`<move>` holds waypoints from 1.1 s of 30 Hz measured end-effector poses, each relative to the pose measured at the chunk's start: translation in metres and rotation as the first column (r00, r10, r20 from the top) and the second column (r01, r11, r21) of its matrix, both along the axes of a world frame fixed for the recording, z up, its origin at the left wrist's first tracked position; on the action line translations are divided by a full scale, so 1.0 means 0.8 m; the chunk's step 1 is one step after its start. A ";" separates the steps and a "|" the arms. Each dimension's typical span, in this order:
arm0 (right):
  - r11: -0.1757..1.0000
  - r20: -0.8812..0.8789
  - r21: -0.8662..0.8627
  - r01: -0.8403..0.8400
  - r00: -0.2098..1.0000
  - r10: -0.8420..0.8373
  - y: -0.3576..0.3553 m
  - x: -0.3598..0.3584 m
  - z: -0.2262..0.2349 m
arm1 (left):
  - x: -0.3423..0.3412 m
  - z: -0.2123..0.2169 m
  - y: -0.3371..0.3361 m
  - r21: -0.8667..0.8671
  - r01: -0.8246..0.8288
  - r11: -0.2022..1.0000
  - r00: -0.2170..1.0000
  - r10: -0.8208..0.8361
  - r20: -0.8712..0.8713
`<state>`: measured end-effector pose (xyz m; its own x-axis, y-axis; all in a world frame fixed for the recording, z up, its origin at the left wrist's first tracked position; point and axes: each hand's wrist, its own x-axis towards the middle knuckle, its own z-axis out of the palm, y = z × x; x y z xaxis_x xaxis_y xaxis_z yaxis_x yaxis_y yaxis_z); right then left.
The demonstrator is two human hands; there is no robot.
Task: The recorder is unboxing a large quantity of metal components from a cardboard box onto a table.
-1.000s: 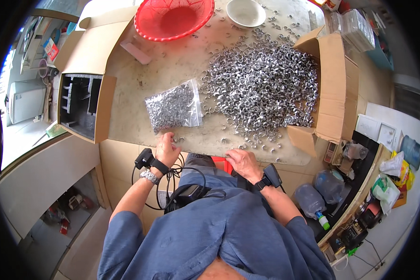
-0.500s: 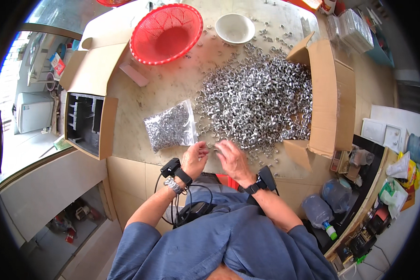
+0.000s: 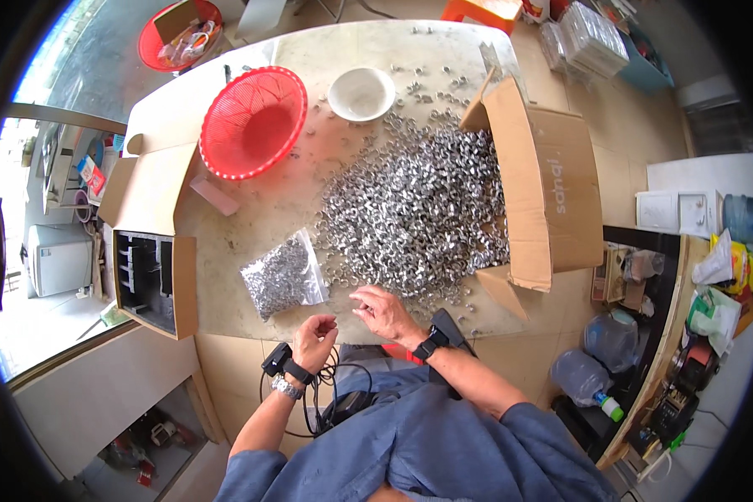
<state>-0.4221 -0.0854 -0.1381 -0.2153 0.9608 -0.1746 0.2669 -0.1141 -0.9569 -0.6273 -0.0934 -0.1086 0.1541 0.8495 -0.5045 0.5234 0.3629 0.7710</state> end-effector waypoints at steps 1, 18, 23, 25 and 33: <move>0.999 0.014 0.009 -0.050 0.999 0.050 0.001 0.009 0.002 | 0.002 -0.002 0.001 -0.050 0.045 0.998 0.999 -0.045 0.015; 0.816 0.283 -0.558 0.151 0.959 0.016 -0.288 0.272 -0.030 | -0.001 0.006 -0.036 -0.407 0.415 0.814 0.886 -0.464 -0.024; 0.626 0.026 -0.699 -0.345 0.863 0.505 -0.407 0.306 -0.023 | -0.003 0.011 -0.044 -0.573 0.342 0.745 0.907 -0.422 -0.008; 0.814 -0.036 -0.527 -0.243 0.964 0.265 -0.648 0.287 -0.133 | -0.010 0.019 -0.047 -0.589 0.313 0.746 0.921 -0.389 -0.003; 0.218 -0.309 -0.948 -0.232 0.830 -0.464 -0.656 0.265 0.067 | -0.023 0.012 -0.053 -0.651 0.252 0.716 0.958 -0.280 0.063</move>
<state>-0.2099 -0.6099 -0.0846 -0.4899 0.1595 -0.8571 -0.2378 -0.9703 -0.0447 -0.6457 -0.1361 -0.0988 0.2922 0.2423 -0.9252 0.6989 0.6062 0.3795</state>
